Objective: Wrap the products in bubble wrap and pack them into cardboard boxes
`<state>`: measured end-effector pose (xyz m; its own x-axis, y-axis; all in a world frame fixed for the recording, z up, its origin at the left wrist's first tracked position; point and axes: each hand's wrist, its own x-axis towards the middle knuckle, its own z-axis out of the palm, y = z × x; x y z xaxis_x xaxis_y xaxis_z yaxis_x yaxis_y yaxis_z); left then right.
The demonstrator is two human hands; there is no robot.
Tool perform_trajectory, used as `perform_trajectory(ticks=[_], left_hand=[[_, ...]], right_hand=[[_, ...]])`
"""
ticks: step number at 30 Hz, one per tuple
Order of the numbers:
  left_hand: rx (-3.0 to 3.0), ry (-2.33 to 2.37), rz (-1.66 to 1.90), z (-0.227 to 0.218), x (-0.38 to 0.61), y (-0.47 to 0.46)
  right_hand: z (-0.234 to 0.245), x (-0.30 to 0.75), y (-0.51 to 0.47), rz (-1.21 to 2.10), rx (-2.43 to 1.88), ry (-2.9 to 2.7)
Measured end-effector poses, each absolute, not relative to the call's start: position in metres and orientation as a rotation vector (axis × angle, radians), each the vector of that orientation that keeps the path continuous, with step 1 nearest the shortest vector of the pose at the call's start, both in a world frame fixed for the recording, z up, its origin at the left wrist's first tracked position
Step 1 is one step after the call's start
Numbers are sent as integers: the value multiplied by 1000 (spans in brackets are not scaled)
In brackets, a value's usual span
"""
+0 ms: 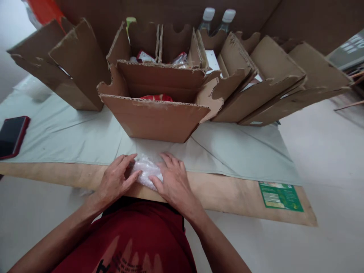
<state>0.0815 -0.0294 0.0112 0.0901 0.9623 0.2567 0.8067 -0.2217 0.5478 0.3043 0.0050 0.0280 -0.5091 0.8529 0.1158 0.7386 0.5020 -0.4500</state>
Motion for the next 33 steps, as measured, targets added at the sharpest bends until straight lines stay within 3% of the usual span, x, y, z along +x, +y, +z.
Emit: perform_trajectory(ticks=[4,9,17,21,25,29,33], left_hand=[[1877,1585,969,17,79,-38],[1598,1272,888,34,83,-47],[2015,1201,975,45,94,-40],[2320,1352,1288,90,79,-4],[2603,1619,1468,125,66,48],[2655,1527,1425,122,66,73],[2602,1455,1449,109,73,69]], right_hand=[[31,307,-11,807,-1214,-2244],[46,317,-26,1144,-1277,-2074],[69,333,-8,1148,-1157,-2189],[99,349,9,1033,-1021,-2246],[144,381,29,601,-1020,-2110],[198,396,68,110,-1249,-1949],[240,367,133,-33,-1320,-2414]])
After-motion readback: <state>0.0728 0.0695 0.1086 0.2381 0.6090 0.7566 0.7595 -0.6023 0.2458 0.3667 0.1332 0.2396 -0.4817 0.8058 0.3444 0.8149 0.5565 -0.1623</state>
